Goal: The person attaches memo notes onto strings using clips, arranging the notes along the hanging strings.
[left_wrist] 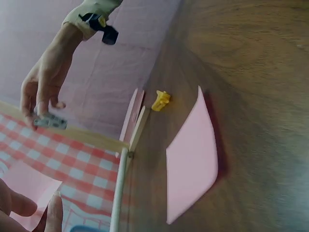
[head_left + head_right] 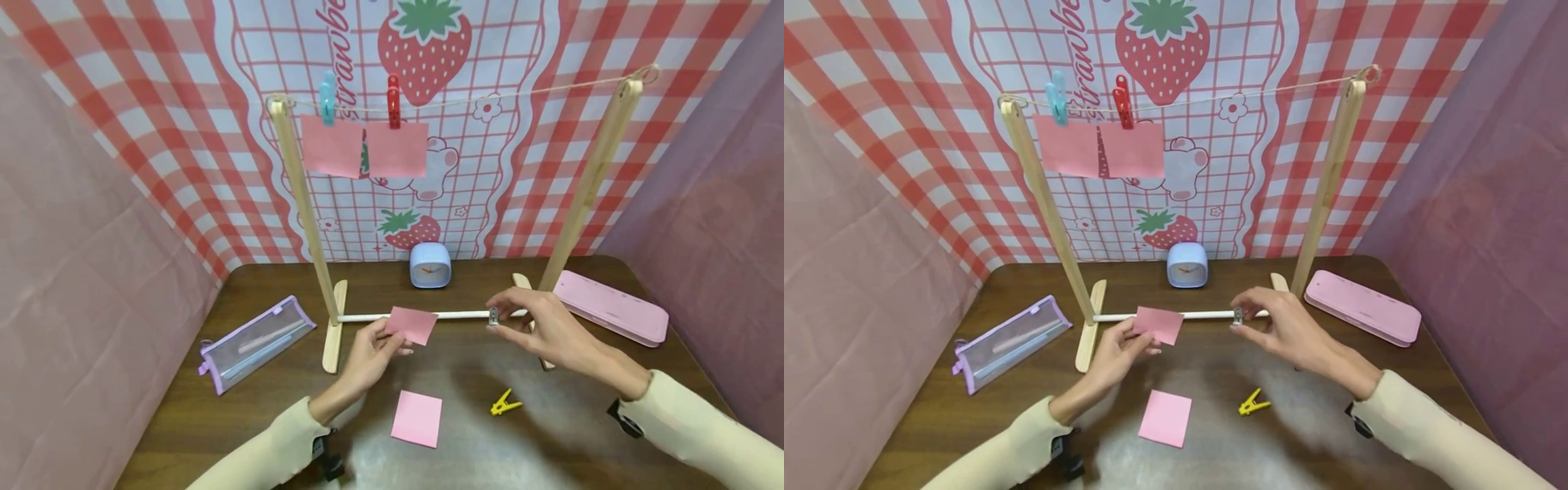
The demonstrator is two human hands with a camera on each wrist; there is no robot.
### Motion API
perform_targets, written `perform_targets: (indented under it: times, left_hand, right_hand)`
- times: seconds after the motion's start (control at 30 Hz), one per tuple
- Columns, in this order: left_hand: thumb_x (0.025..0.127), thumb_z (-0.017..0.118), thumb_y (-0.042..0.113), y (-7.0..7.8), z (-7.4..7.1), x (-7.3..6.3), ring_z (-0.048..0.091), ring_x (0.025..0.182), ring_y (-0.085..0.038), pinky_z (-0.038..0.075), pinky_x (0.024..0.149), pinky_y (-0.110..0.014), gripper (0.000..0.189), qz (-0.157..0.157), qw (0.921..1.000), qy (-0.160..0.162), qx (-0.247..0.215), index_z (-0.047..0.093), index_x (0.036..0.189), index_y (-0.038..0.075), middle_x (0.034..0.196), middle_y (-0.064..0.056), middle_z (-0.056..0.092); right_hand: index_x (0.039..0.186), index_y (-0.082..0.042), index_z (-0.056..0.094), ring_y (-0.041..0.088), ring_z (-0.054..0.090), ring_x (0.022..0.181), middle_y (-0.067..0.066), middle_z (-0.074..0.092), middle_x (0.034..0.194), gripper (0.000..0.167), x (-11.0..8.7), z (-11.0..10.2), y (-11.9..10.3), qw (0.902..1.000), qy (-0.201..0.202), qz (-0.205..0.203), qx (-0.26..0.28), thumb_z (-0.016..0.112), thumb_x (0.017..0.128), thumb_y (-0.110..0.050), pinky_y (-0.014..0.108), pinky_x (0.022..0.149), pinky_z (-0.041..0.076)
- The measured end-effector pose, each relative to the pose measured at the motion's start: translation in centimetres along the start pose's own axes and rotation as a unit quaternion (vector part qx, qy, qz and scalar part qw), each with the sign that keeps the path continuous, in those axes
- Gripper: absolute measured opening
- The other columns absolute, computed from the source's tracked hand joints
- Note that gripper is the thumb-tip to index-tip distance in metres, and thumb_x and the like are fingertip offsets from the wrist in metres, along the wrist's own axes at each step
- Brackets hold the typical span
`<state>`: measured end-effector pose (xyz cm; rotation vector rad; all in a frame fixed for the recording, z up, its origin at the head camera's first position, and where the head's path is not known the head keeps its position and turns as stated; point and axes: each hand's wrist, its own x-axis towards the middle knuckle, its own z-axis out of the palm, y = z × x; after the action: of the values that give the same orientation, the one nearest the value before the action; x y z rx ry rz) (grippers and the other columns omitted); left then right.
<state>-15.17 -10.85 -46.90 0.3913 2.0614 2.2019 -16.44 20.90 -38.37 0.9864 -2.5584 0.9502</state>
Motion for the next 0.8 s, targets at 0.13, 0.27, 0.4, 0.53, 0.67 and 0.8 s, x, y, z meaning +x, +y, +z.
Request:
perform_targets:
  times: [0.13,0.27,0.4,0.53,0.67,0.8]
  left_hand:
    - [0.102,0.054,-0.006,0.7,1.0,0.9,0.071,0.087,-0.003,0.066,0.088,-0.047,0.025,0.016,0.9998,0.000,0.015,0.058,0.123,-0.019,0.116,-0.042,0.063]
    - [0.101,0.055,-0.008,1.8,1.6,2.1,0.070,0.087,-0.009,0.067,0.083,-0.042,0.022,0.032,0.9988,0.016,0.033,0.062,0.119,-0.017,0.115,-0.037,0.064]
    - [0.100,0.056,-0.009,3.3,1.9,3.5,0.069,0.089,-0.013,0.067,0.082,-0.035,0.020,0.052,0.9971,0.031,0.046,0.063,0.117,-0.016,0.112,-0.035,0.065]
    - [0.101,0.058,-0.008,4.9,2.1,4.9,0.071,0.092,-0.019,0.066,0.090,-0.043,0.021,0.074,0.9964,0.033,0.027,0.061,0.121,-0.015,0.114,-0.034,0.065]
    - [0.100,0.061,-0.007,6.0,2.6,6.1,0.071,0.092,-0.019,0.066,0.091,-0.042,0.023,0.082,0.9958,0.040,0.004,0.061,0.122,-0.014,0.116,-0.033,0.066]
    - [0.100,0.062,-0.005,7.0,3.1,7.0,0.070,0.088,-0.011,0.065,0.083,-0.026,0.023,0.086,0.9949,0.051,0.002,0.063,0.122,-0.013,0.116,-0.031,0.067]
  right_hand:
    - [0.112,-0.014,0.073,0.003,0.071,0.082,-0.006,0.075,0.095,0.033,1.0,-0.5,-0.5,0.9997,0.010,-0.018,-0.010,0.088,0.082,-0.008,0.021,0.062,0.061]
    - [0.115,-0.015,0.073,0.003,0.068,0.079,-0.007,0.073,0.094,0.037,2.3,-1.4,-1.2,0.9986,0.032,-0.038,-0.016,0.088,0.082,-0.007,0.019,0.062,0.060]
    - [0.119,-0.013,0.072,0.007,0.068,0.078,-0.007,0.073,0.093,0.043,3.7,-2.5,-1.9,0.9972,0.057,-0.042,-0.023,0.089,0.080,-0.006,0.016,0.062,0.059]
    - [0.117,-0.007,0.071,0.007,0.069,0.076,-0.002,0.075,0.091,0.043,4.8,-3.8,-2.5,0.9957,0.081,-0.039,-0.024,0.090,0.078,-0.005,0.013,0.063,0.058]
    - [0.113,-0.009,0.072,0.007,0.072,0.078,0.001,0.078,0.097,0.038,5.9,-5.3,-3.2,0.9948,0.092,-0.034,-0.029,0.090,0.080,-0.006,0.012,0.068,0.060]
    - [0.113,-0.010,0.073,0.002,0.071,0.080,0.001,0.078,0.103,0.036,7.1,-7.0,-3.9,0.9940,0.096,-0.039,-0.035,0.088,0.081,-0.005,0.010,0.072,0.060]
